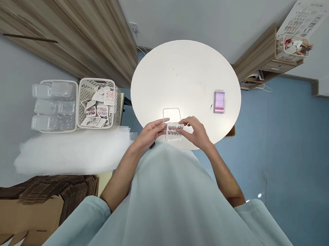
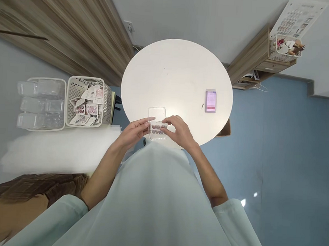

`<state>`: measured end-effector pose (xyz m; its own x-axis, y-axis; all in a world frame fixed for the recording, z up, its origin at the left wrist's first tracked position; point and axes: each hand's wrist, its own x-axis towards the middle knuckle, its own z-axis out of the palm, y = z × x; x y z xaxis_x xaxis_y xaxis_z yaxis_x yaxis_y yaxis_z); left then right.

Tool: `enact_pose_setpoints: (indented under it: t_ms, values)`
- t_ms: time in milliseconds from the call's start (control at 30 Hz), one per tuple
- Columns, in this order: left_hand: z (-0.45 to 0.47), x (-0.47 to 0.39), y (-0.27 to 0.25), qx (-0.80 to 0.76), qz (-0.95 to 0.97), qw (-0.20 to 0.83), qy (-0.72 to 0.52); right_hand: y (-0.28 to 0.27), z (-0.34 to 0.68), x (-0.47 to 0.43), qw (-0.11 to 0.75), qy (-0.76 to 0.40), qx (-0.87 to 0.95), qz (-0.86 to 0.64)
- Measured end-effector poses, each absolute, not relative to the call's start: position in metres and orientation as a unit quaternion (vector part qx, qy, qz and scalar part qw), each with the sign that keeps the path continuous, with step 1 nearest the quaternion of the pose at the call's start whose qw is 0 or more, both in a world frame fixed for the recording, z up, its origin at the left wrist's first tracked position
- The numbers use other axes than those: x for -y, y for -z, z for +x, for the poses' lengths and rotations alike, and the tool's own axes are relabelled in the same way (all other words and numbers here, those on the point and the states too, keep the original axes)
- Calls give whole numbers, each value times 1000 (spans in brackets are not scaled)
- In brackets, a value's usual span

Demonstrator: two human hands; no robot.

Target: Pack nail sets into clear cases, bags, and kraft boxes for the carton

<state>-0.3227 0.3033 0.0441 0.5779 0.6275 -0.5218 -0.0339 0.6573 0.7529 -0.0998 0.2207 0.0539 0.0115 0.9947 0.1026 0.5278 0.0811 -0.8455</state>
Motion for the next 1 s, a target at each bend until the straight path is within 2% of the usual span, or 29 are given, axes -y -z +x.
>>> enact_pose_setpoints:
  t_ms: [333,600,700,833,1000]
  values:
    - [-319,-300,-48,-418,364,808,-201,-46,-100,-214,322,-260,687,-597]
    - [-325,-301,-51,-421,366,804,-205,-42,-109,-212,342,-224,695,-592]
    - [-328,-301,-51,-419,363,807,-203,-45,-112,-214,387,-245,657,-599]
    - [-335,-299,-52,-407,360,815,-201,-45,-109,-226,456,-301,506,-668]
    - [-347,-292,-50,-391,354,830,-181,-31,-114,-247,441,-428,387,-687]
